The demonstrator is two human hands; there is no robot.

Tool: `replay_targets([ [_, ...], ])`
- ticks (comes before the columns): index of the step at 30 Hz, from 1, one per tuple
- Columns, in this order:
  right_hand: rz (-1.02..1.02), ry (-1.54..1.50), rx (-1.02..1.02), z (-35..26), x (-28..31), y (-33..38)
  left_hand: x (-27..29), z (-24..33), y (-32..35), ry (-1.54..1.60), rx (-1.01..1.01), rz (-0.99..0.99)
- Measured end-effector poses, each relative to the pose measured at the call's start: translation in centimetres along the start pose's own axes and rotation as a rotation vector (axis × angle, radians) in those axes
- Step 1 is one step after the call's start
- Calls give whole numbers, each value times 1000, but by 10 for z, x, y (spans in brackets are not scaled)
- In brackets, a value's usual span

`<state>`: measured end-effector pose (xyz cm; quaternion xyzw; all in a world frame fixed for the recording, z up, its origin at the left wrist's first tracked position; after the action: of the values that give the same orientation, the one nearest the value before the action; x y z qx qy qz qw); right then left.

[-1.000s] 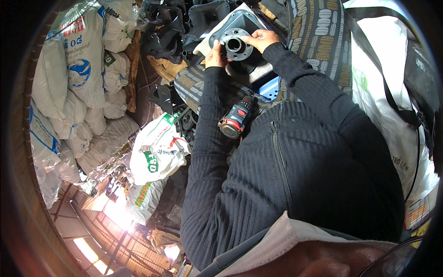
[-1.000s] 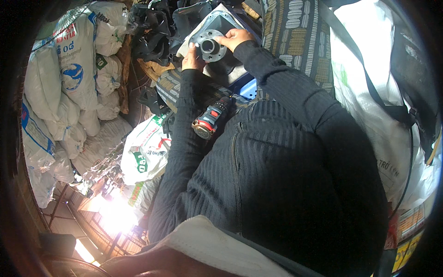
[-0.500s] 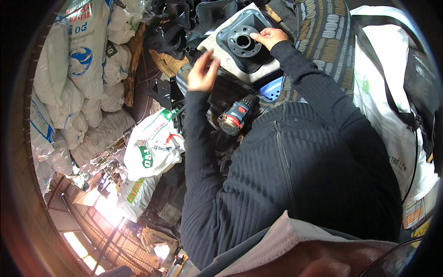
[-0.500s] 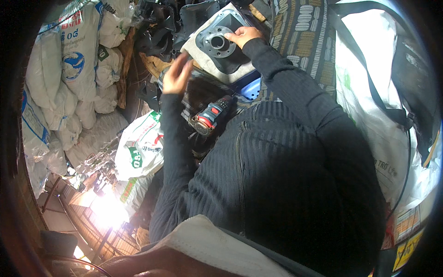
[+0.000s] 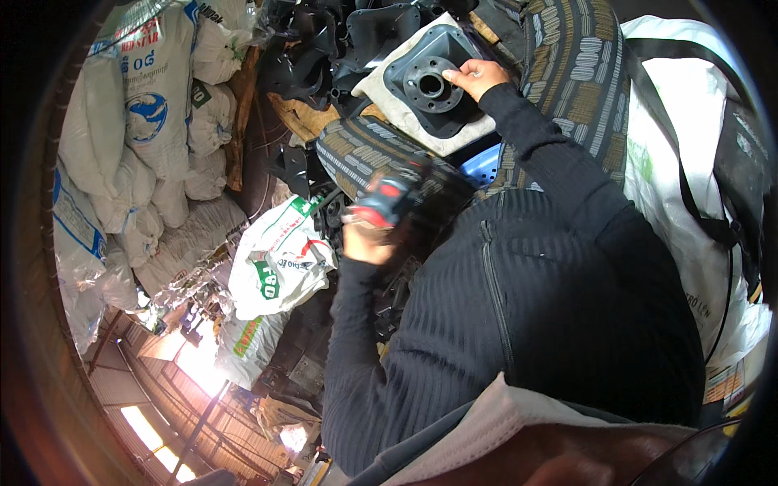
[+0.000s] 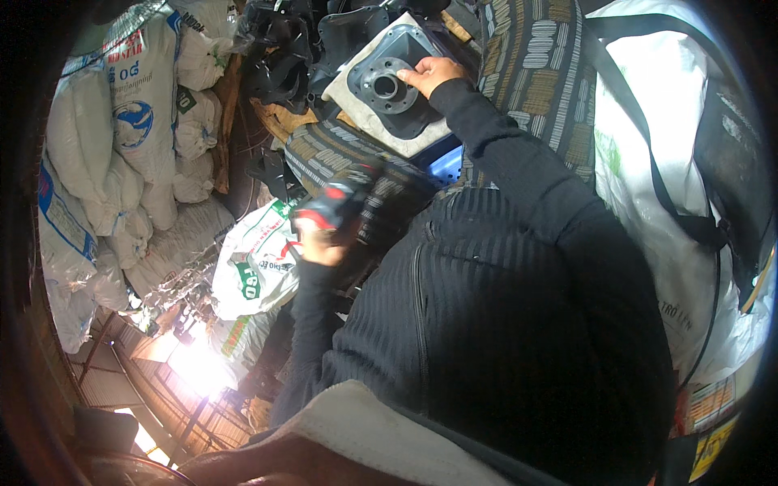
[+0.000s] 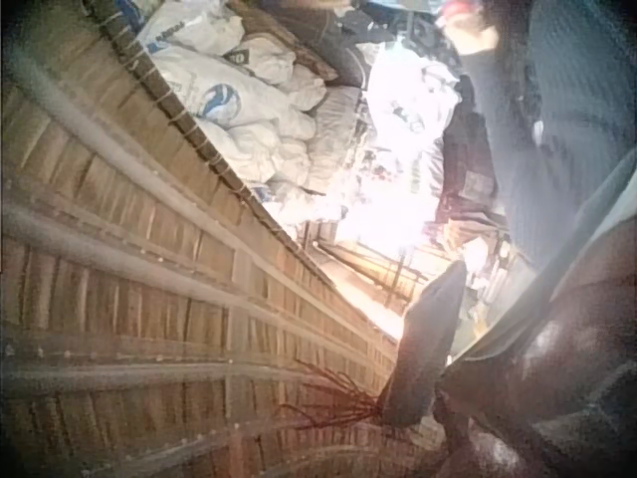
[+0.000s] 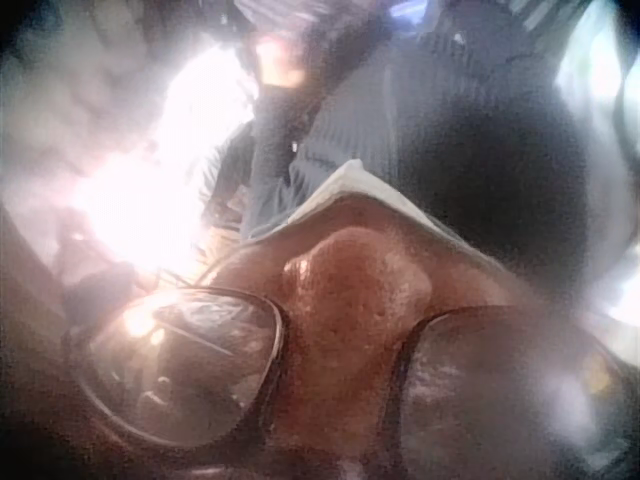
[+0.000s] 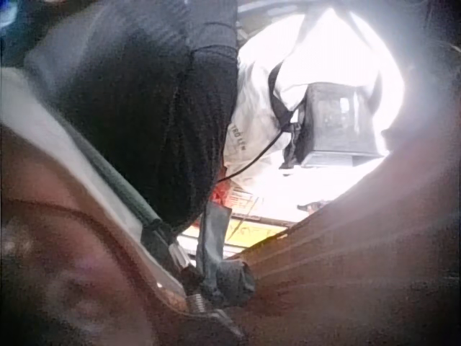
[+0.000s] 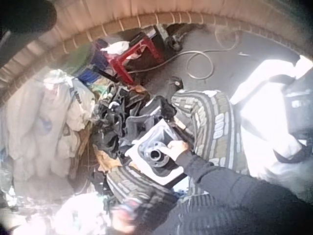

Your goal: The person uses a cordless drill to fasten screws into a black plastic component resting on a cushioned surface. They repeatedly position the drill, drive screws, and adjust the part while working in a cluttered workshop environment.

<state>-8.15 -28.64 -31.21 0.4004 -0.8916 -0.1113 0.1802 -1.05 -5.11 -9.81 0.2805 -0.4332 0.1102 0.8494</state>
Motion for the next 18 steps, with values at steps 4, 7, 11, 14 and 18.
replay_targets([
  [4, 29, -11, 28, -6, 3, 3, 64, 6, -38, 75, 144, 124],
  [7, -31, 30, 6, -8, 0, 2, 64, -9, -56, 265, 335, 64],
  [11, -3, 5, -13, -15, 2, 5, 62, -10, -77, 139, 342, -7],
  [14, -10, -13, -57, -15, 3, 8, 59, -7, -86, 145, 239, -19],
  [18, 1, -9, -57, -9, 1, 7, 53, -16, -90, 200, 258, -27],
])
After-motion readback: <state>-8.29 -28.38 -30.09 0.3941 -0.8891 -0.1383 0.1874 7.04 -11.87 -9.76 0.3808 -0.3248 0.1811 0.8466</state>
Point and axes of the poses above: each hand's wrist, its own y-axis away from the middle knuckle, its own x-axis out of the back of the hand, z = x × y, the point moved 5 cm from there along -y, towards the middle knuckle, and after that the axes turned 11 degrees about x, right-handed, at the moved point
